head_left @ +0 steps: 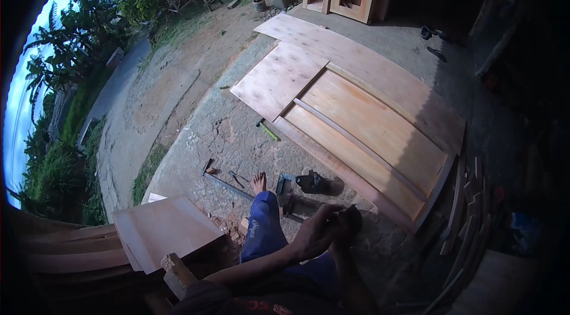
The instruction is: The person assembles a wooden frame by nailing thin strips of wood onto a large plywood sheet. They use a hammer to drive nails into the wood, securing the frame pieces in place. The person also positions a separate piece of plywood onto the frame.
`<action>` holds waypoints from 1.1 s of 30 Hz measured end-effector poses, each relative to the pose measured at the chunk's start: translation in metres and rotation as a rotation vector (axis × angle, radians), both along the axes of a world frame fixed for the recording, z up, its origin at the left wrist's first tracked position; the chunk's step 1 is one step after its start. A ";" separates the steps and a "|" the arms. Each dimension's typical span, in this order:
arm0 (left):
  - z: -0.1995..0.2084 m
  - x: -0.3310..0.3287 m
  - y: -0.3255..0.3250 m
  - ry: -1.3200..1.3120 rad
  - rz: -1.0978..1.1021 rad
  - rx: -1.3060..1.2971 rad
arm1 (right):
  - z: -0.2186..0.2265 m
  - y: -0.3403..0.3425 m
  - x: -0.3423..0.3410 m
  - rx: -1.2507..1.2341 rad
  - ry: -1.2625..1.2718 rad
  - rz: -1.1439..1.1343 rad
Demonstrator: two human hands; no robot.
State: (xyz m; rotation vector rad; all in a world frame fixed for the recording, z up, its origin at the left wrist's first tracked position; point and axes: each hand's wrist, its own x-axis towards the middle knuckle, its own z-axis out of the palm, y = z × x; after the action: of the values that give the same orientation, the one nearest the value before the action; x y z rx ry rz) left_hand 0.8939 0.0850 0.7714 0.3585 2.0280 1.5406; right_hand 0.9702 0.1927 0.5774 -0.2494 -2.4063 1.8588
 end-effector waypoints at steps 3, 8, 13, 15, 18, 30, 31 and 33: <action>-0.019 -0.061 -0.043 0.026 -0.077 0.050 | -0.088 -0.023 -0.037 0.839 0.066 0.184; -0.076 -0.157 -0.143 -0.098 -0.193 0.108 | -0.070 -0.078 -0.084 0.419 -0.335 0.124; -0.058 -0.275 -0.224 -0.126 -0.190 0.077 | -0.001 -0.137 -0.192 0.254 -0.544 0.174; -0.054 -0.315 -0.252 -0.105 -0.114 0.069 | 0.016 -0.167 -0.259 0.238 -0.552 0.283; -0.046 -0.378 -0.291 -0.079 0.006 0.065 | 0.024 -0.219 -0.376 0.199 -0.507 0.538; -0.109 -0.569 -0.384 -0.018 0.501 -0.008 | -0.016 -0.358 -0.718 0.221 -0.464 1.160; -0.129 -0.581 -0.392 -0.064 0.576 0.039 | -0.031 -0.371 -0.738 0.364 -0.460 1.218; -0.160 -0.607 -0.406 -0.115 0.678 0.105 | -0.040 -0.376 -0.775 0.338 -0.336 1.248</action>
State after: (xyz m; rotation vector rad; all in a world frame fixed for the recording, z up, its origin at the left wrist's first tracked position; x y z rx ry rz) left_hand 0.2866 -0.3208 0.6114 -0.4227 2.0899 2.0005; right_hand 0.1952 -0.1829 0.5374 1.3516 -3.4178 1.6359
